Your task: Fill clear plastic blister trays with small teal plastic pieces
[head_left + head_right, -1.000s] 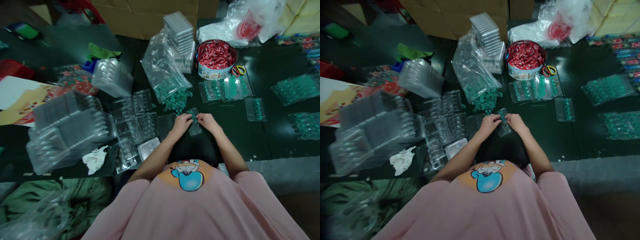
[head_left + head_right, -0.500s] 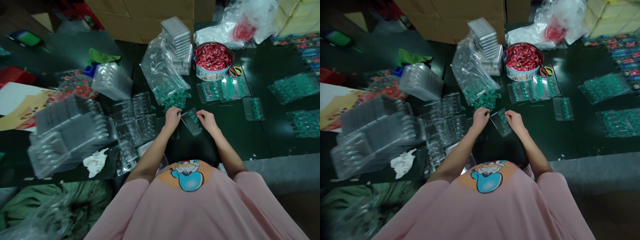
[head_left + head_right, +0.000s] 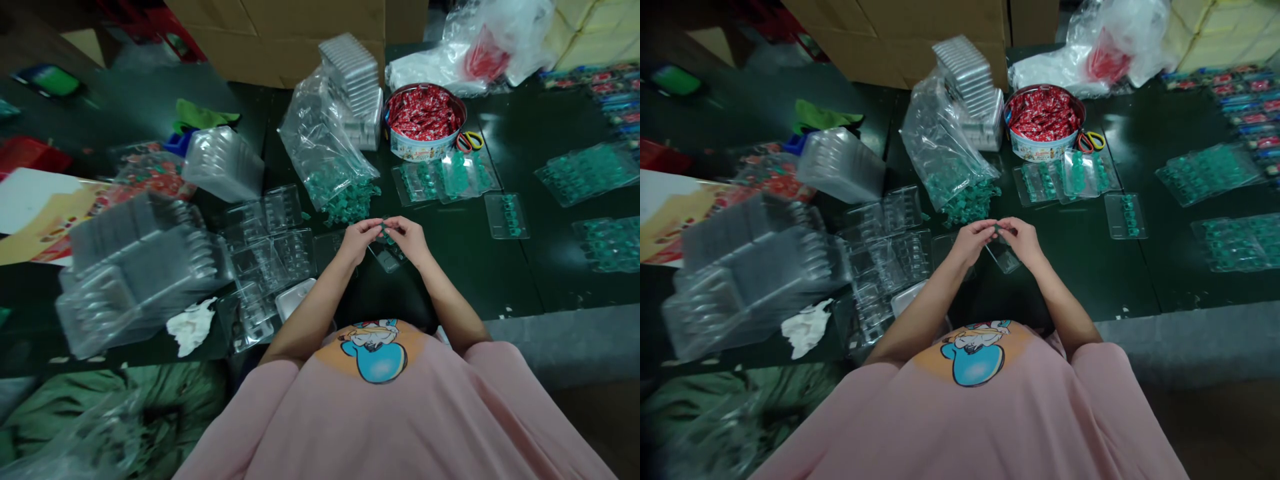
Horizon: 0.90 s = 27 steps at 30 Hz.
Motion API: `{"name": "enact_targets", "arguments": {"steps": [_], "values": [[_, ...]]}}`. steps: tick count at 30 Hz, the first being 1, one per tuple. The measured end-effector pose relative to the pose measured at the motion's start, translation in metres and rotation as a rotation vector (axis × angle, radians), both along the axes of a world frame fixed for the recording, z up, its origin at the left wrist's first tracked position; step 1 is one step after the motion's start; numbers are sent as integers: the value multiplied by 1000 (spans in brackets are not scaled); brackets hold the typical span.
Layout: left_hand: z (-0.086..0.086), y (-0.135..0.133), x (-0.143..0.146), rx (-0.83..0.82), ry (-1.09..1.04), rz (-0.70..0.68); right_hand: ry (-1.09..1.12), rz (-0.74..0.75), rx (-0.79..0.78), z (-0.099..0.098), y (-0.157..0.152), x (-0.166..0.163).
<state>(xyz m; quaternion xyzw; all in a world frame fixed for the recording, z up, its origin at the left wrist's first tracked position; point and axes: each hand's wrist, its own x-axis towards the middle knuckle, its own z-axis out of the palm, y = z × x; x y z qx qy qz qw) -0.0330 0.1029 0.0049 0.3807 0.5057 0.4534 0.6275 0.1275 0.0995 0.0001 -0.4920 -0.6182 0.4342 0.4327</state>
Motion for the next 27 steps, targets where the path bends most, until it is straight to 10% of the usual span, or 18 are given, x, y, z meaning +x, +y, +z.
{"name": "enact_targets", "arguments": {"steps": [27], "values": [[8,-6,-3,-187,-358,-5,165,-251,-53,-7,7,-2]]}}
